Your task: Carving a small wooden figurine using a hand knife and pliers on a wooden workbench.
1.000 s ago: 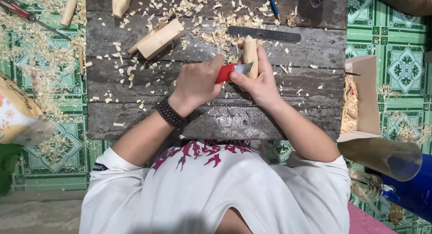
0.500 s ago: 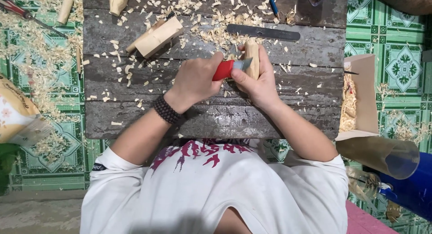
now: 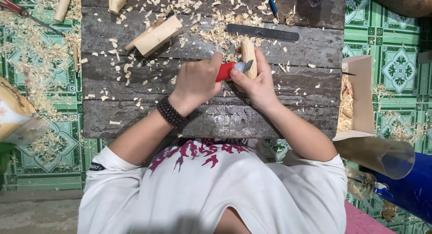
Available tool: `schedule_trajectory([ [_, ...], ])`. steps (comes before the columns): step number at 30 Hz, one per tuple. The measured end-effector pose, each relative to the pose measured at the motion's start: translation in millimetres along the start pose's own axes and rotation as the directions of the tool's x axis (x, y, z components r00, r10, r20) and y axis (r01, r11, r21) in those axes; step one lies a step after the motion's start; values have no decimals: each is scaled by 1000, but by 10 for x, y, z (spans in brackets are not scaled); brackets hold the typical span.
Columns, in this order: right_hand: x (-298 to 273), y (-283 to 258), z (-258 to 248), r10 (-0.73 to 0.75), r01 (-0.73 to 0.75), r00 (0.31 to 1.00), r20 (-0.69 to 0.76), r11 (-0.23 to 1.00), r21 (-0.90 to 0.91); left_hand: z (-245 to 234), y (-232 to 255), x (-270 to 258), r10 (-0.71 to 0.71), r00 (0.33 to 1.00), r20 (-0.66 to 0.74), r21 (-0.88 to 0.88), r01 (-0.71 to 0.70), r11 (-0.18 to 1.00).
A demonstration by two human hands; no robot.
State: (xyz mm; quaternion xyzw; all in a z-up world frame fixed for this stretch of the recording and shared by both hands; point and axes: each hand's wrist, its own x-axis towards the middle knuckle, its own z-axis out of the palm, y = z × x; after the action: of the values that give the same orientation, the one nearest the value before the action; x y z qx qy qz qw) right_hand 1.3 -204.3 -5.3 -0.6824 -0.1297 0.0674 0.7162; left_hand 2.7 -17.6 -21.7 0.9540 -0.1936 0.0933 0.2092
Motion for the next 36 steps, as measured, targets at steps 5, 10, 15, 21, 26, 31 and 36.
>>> schedule_trajectory([
  [5,37,8,-3,89,-92,996,27,979,182,-2,28,-3,-51,998,47,-48,53,997],
  [10,49,16,31,98,-95,995,-2,972,216,5,41,9,-80,993,82,-70,86,994],
  [15,31,18,49,111,-103,994,-19,964,246,-58,80,21,-96,987,128,-88,108,990],
  [21,68,85,46,86,-74,995,-45,974,216,142,12,62,-132,980,150,-152,154,976],
  [26,116,38,51,73,-75,997,18,965,253,35,-43,74,-59,989,139,-216,88,972],
  [31,128,97,-26,68,-81,996,64,968,238,-198,-91,85,30,987,161,-192,2,981],
  [36,134,107,-85,40,-58,995,93,978,201,-119,-131,54,77,985,154,-162,-52,985],
])
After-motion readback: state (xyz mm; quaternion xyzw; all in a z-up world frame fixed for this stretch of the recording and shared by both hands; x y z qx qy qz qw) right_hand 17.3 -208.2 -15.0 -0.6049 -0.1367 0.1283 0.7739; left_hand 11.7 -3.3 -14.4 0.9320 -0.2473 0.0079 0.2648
